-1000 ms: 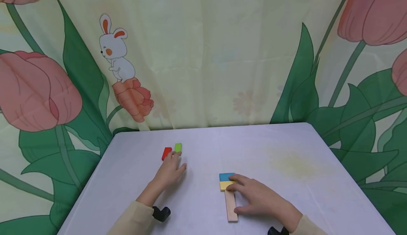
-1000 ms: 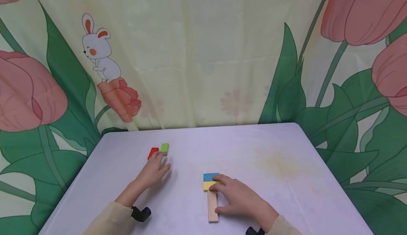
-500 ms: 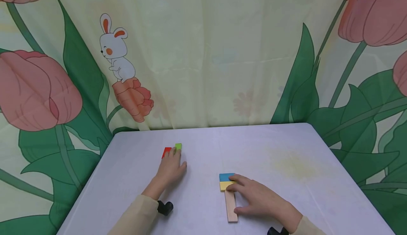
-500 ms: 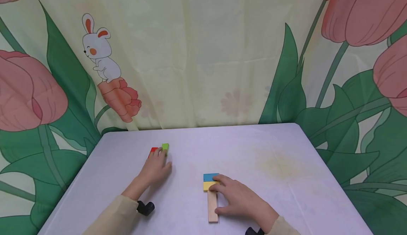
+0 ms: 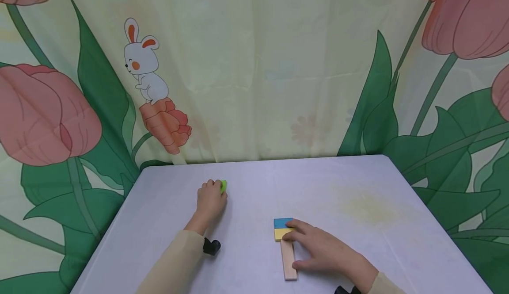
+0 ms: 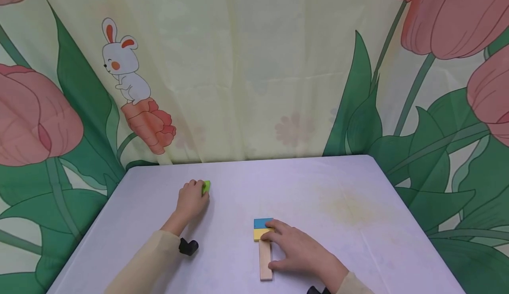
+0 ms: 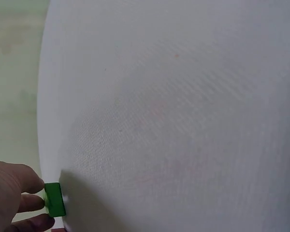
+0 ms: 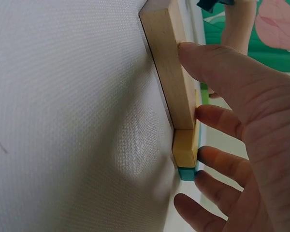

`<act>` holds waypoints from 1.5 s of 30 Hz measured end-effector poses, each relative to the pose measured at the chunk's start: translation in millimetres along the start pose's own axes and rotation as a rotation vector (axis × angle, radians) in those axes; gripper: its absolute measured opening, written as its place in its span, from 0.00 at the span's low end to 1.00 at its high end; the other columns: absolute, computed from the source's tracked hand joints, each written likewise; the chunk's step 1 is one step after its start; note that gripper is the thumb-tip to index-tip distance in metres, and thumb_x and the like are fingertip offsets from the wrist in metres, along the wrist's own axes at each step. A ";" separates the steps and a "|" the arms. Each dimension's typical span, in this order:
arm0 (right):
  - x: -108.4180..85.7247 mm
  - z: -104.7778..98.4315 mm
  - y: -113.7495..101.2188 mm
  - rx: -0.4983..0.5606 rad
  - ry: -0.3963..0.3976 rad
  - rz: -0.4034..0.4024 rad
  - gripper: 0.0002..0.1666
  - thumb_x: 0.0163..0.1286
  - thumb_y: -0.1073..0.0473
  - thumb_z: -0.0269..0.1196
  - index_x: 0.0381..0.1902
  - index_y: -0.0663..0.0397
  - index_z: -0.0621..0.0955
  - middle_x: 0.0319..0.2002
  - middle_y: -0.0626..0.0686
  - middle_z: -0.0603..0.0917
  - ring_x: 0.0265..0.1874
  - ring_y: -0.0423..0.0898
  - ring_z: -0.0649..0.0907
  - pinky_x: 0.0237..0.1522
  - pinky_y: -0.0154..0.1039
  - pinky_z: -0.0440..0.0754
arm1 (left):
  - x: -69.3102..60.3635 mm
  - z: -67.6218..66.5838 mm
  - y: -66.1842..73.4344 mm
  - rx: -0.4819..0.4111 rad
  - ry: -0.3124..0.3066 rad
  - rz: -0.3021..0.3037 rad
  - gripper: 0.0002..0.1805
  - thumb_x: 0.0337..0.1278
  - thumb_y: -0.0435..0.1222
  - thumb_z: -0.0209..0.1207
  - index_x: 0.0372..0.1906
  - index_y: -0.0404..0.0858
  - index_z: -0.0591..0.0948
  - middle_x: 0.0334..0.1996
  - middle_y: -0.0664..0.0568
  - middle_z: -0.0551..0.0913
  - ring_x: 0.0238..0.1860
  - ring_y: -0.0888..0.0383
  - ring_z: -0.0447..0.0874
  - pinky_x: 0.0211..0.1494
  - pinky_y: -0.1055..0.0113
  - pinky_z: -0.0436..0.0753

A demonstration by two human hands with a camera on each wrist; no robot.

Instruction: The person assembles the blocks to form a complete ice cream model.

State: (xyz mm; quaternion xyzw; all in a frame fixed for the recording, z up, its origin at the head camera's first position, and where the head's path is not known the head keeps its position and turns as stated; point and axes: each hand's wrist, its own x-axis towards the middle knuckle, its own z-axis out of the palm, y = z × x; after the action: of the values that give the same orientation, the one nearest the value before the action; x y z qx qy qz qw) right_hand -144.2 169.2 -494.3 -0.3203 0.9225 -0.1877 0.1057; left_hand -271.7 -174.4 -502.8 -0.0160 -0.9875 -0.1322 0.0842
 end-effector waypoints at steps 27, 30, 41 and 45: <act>-1.9 1.4 2.7 0.019 0.008 0.008 0.31 0.64 0.32 0.70 0.63 0.25 0.78 0.76 0.45 0.67 0.71 0.51 0.74 0.67 0.50 0.78 | -6.3 6.2 6.2 0.051 0.079 0.035 0.07 0.61 0.34 0.68 0.44 0.43 0.89 0.48 0.47 0.88 0.48 0.46 0.81 0.48 0.52 0.76; -1.3 0.8 2.3 0.028 0.005 0.009 0.31 0.63 0.33 0.70 0.63 0.26 0.78 0.76 0.45 0.67 0.72 0.51 0.74 0.67 0.50 0.78 | -7.5 6.9 6.9 0.044 0.092 0.040 0.07 0.60 0.33 0.68 0.43 0.43 0.90 0.47 0.46 0.88 0.48 0.45 0.81 0.48 0.51 0.77; -0.9 1.0 2.8 0.048 0.019 -0.004 0.31 0.63 0.35 0.72 0.62 0.26 0.78 0.76 0.44 0.68 0.70 0.50 0.76 0.64 0.48 0.80 | -12.6 9.4 16.9 -0.015 0.110 0.129 0.07 0.56 0.30 0.69 0.39 0.42 0.91 0.43 0.48 0.89 0.44 0.47 0.80 0.46 0.53 0.77; -0.5 1.7 3.9 0.045 0.020 -0.007 0.31 0.63 0.34 0.72 0.62 0.25 0.78 0.76 0.43 0.68 0.70 0.49 0.76 0.65 0.48 0.79 | -13.5 10.5 21.7 -0.037 0.099 0.157 0.07 0.56 0.30 0.70 0.39 0.42 0.91 0.42 0.49 0.89 0.43 0.49 0.80 0.44 0.57 0.77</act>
State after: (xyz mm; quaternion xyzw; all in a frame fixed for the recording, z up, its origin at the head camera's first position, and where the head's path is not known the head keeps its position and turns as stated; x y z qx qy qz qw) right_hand -145.5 172.0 -497.4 -0.3191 0.9180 -0.2118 0.1032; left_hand -258.9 -150.8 -509.5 -0.0881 -0.9752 -0.1441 0.1427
